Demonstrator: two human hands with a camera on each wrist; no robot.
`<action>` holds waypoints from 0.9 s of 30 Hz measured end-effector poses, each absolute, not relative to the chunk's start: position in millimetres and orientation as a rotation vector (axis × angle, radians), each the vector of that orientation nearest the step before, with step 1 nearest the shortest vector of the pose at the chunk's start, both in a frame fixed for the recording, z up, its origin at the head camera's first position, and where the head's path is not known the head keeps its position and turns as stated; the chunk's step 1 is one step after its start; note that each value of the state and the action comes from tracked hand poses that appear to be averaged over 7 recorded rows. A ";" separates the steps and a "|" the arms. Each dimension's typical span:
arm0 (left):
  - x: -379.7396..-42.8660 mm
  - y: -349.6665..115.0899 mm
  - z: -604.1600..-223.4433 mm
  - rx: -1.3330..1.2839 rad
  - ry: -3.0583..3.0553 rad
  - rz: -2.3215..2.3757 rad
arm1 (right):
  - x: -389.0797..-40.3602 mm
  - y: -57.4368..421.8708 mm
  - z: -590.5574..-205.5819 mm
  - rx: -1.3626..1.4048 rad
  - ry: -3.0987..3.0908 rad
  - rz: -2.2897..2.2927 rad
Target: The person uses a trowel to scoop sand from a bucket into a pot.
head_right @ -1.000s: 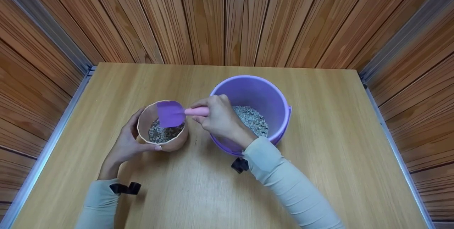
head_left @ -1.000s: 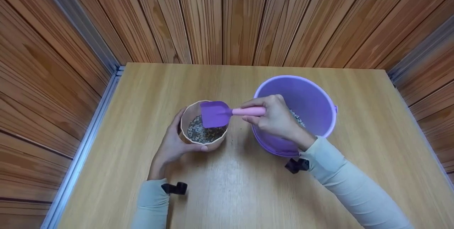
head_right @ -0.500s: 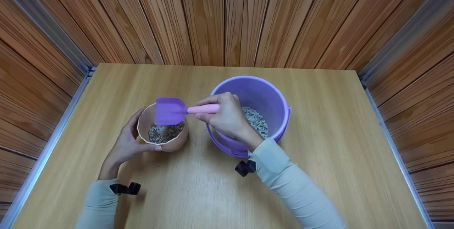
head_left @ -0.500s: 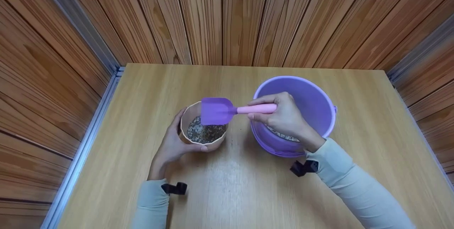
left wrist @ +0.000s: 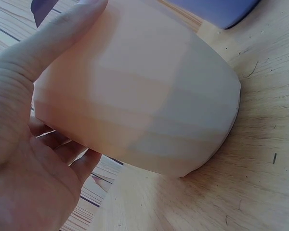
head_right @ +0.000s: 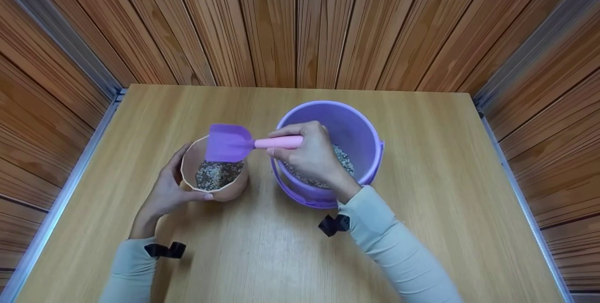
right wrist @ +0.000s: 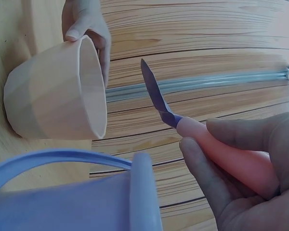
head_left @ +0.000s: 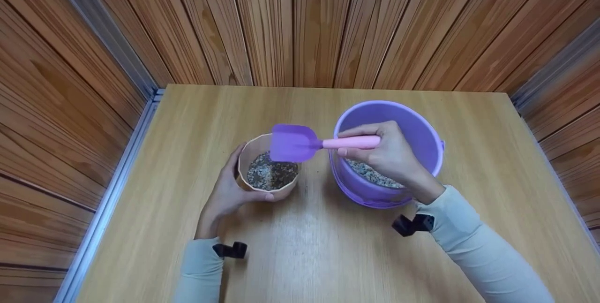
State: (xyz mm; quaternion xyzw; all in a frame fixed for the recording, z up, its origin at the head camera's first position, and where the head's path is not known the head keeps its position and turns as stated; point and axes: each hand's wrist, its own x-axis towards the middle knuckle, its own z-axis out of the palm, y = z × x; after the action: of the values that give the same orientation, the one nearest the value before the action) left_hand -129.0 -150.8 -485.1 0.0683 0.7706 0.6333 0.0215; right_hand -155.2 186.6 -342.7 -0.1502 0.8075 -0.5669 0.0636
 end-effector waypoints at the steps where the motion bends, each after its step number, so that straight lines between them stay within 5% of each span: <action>1: -129.2 -150.7 -485.1 0.211 2.385 1.969 | -155.0 188.7 -341.8 -0.443 2.440 -1.710; 27: -129.1 -150.5 -484.5 0.193 2.407 1.933 | -138.2 261.0 -330.9 -0.220 2.571 -1.700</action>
State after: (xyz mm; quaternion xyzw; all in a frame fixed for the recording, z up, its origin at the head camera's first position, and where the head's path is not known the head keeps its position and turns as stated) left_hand -129.1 -150.5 -484.5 0.0622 0.7780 0.6248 0.0241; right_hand -138.2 261.0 -330.9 -0.0711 0.8317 -0.5500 0.0258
